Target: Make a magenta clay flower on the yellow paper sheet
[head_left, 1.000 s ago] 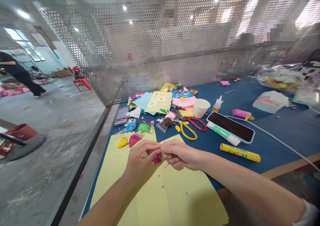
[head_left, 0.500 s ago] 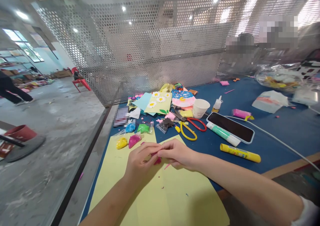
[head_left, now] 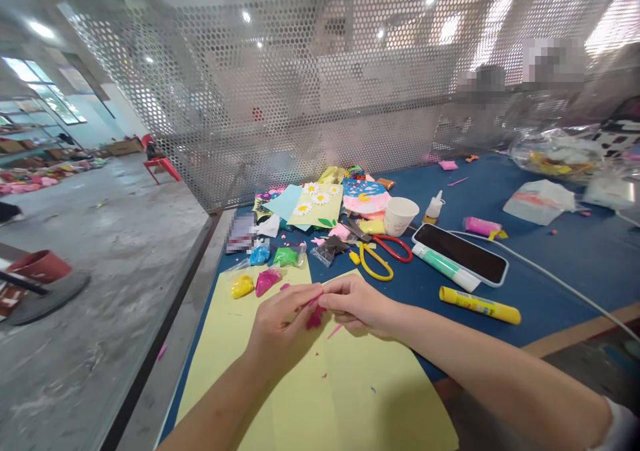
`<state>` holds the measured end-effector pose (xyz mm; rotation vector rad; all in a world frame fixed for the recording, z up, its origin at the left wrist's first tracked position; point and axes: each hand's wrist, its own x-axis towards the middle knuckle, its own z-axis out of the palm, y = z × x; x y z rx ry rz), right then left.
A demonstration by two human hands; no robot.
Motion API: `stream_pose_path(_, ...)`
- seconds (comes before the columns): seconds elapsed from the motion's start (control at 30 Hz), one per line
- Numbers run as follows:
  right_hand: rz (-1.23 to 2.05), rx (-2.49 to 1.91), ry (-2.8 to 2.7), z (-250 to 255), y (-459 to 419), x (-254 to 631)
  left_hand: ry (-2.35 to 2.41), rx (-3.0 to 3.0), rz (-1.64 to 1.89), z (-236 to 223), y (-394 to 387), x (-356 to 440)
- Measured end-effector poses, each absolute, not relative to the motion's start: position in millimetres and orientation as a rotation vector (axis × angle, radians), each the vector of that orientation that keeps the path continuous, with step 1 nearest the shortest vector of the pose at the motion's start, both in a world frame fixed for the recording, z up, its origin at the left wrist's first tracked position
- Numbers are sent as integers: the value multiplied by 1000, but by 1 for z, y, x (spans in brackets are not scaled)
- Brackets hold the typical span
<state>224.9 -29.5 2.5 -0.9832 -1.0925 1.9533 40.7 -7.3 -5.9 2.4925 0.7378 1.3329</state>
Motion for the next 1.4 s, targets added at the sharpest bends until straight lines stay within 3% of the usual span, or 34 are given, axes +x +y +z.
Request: stream_pose_path(1.4, 1799, -1007, -1131, -2, -27, 222, 804, 2556, 1348, -7, -9, 36)
